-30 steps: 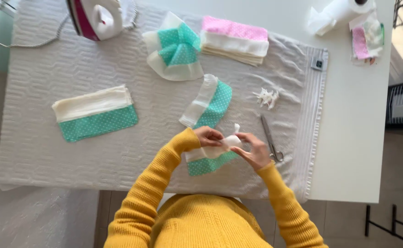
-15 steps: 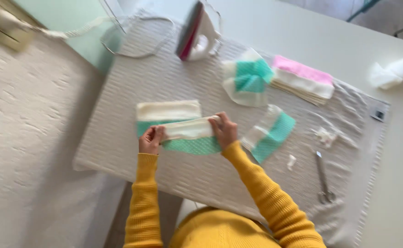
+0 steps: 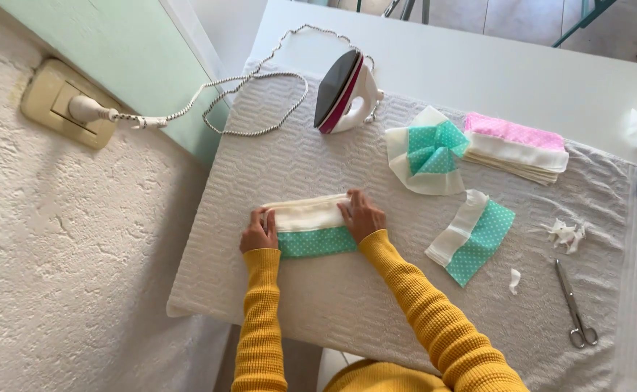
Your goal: Cutting and ironing fabric pieces to prepare them for sewing.
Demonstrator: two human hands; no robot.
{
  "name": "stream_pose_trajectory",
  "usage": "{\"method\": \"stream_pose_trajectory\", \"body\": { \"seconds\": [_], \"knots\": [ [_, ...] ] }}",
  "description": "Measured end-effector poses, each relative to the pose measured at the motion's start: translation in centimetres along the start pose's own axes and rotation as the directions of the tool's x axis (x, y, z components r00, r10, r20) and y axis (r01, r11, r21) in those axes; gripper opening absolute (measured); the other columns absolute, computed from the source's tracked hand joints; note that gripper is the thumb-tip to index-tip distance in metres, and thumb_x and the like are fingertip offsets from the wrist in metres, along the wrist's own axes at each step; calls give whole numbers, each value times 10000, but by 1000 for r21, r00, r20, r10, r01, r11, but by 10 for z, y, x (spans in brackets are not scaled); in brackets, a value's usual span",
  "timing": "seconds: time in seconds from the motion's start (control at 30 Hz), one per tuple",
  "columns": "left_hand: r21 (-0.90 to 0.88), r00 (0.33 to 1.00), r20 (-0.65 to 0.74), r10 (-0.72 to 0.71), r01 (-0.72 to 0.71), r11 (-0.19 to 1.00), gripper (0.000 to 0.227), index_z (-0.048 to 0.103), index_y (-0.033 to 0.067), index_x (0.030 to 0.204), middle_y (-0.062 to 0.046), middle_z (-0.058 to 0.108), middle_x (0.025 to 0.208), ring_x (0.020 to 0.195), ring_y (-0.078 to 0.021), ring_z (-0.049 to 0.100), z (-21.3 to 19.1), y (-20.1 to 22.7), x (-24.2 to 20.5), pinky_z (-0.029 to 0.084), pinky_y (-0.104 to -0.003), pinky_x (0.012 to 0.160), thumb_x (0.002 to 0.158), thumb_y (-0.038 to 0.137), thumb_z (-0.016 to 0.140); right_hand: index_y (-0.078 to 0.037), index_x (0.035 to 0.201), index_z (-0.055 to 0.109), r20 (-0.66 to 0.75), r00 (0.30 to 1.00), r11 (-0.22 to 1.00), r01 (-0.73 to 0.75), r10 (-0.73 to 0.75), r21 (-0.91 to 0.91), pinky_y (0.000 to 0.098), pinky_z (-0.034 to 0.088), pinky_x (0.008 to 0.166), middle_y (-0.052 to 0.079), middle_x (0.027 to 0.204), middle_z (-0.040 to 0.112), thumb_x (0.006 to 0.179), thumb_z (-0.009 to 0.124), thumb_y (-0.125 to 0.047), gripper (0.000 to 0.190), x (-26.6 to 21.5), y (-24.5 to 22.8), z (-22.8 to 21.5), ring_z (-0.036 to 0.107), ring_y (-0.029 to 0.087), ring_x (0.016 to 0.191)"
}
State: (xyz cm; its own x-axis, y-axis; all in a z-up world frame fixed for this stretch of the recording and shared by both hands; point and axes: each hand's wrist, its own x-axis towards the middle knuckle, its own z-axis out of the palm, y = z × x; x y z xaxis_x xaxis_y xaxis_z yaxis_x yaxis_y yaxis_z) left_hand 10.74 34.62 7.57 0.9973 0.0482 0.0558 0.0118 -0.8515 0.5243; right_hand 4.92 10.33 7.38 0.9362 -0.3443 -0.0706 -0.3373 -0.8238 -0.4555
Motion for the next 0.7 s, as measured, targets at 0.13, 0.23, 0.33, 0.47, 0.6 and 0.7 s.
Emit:
{"method": "stream_pose_trajectory", "body": {
  "seconds": [0.13,0.23,0.33,0.47,0.6,0.7],
  "knots": [
    [69,986,-112,125,-118,991,228,646,140,1080,-76,758,985,895,-250,725,23,-5,-22,574,-412,806,1004,342,572,-49,1213,550,-399,858,944,322,-322,-70,479,540,910,174,1221,623,1004,572,-338,357,-14,-11,25,646,337,1062],
    [116,905,-213,367,-350,930,168,611,121,1125,-79,705,1218,1152,-251,648,65,-1,-37,497,-438,1032,1021,239,551,-57,1361,515,-324,839,748,540,-438,386,433,454,1181,154,1433,546,1096,478,-299,360,-33,-39,39,542,320,1369],
    [-91,846,-54,531,-534,841,459,508,59,1475,-129,542,1529,1477,-295,468,85,12,-43,313,-486,1261,1050,233,507,-10,1501,416,-161,923,787,382,-349,484,448,370,1177,186,1580,425,1070,439,-339,542,-32,-51,27,463,379,1395],
    [260,813,45,581,-571,779,551,425,204,1552,-48,347,1637,1515,-341,286,67,9,-43,179,-558,1233,1031,380,376,-65,1592,304,-97,833,836,549,-544,27,458,235,1266,125,1666,310,1050,416,-522,717,-30,-34,27,324,313,1534],
    [293,862,-80,501,-460,838,514,413,285,1565,-7,328,1663,1542,-331,269,59,1,-35,177,-570,1251,1075,428,343,-141,1583,288,-128,846,844,478,-517,-244,509,89,1252,108,1663,224,981,382,-624,778,-30,-15,23,151,320,1545],
    [278,904,-74,422,-388,879,512,409,255,1584,-33,322,1682,1555,-378,263,59,-10,-26,177,-555,1261,1099,412,354,-100,1594,277,-86,893,868,402,-442,-291,514,76,1266,109,1688,184,995,353,-651,818,-29,3,16,126,323,1565]
  ]
}}
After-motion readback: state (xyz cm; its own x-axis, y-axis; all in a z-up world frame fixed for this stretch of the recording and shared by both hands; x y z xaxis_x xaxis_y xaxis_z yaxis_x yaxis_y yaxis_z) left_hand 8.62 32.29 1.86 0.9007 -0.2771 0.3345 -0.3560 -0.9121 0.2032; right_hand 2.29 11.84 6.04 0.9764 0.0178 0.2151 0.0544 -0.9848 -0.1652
